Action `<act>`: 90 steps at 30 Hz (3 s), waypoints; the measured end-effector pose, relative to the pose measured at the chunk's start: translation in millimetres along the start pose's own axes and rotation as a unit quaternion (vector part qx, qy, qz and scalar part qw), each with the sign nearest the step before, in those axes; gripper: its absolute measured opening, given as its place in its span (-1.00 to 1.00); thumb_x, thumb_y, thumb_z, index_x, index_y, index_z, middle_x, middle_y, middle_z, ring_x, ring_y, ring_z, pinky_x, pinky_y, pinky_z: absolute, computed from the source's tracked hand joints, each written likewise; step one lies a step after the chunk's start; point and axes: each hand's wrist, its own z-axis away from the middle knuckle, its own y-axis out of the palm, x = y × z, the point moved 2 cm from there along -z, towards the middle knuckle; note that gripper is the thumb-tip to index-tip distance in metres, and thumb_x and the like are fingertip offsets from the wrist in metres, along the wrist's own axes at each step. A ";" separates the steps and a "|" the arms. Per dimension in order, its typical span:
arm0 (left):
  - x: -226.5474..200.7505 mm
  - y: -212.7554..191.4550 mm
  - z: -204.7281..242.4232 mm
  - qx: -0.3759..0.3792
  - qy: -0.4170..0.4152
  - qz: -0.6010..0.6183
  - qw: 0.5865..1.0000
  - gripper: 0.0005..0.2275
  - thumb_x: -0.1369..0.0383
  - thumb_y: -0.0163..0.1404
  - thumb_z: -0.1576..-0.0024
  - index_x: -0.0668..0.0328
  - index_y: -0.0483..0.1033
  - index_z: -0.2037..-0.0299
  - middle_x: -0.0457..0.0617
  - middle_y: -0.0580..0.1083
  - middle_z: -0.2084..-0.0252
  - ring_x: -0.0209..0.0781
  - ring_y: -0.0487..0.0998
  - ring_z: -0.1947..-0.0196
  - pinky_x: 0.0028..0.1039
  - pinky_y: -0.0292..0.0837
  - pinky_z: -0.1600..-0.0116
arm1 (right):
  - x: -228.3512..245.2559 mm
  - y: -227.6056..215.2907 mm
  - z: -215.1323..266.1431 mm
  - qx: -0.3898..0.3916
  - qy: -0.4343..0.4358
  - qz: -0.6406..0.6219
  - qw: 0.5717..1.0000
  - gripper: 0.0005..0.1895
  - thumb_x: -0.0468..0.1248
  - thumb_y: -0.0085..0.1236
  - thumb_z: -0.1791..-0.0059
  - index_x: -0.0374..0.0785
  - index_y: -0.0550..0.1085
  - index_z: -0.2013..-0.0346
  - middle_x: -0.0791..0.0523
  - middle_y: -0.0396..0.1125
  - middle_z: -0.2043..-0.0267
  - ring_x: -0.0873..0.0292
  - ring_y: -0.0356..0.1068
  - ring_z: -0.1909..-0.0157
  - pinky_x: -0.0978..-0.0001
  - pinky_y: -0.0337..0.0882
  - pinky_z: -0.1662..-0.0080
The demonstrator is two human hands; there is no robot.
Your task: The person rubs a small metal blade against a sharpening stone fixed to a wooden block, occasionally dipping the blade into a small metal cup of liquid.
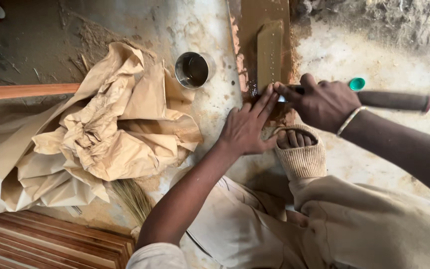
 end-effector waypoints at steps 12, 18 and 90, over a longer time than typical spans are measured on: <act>-10.4 -5.1 -1.4 -0.018 -0.007 0.037 0.999 0.10 -0.30 0.00 -0.01 0.08 -0.60 -0.43 0.13 -0.42 -0.57 -0.12 0.29 0.41 -0.44 0.22 0.47 | -3.3 -4.5 6.9 -0.014 -0.031 0.059 0.998 -0.51 -0.10 -0.18 -0.21 0.36 0.28 -0.45 -0.14 0.39 0.07 0.44 0.16 0.80 0.65 0.18 0.80; 24.5 -40.0 -65.8 -0.052 -0.014 -0.043 0.998 0.04 -0.22 -0.02 -0.07 0.11 -0.53 -0.48 0.16 -0.29 -0.61 -0.13 0.34 0.39 -0.39 0.30 0.38 | -41.6 -25.6 -35.1 -0.048 0.007 0.079 0.996 -0.59 -0.11 -0.10 -0.22 0.22 0.31 -0.40 -0.10 0.39 0.17 0.31 0.23 0.60 0.46 0.26 0.69; 19.8 -45.1 -79.4 -0.031 -0.104 -0.004 0.994 -0.03 -0.28 -0.21 -0.20 0.15 -0.46 -0.60 0.24 0.10 -0.47 -0.30 0.29 0.54 -0.49 0.31 0.48 | -67.0 -4.3 -44.7 -0.137 -0.019 0.066 0.988 -0.82 -0.07 -0.13 -0.35 0.22 0.32 -0.26 0.17 0.43 0.12 0.27 0.39 0.40 0.40 0.33 0.50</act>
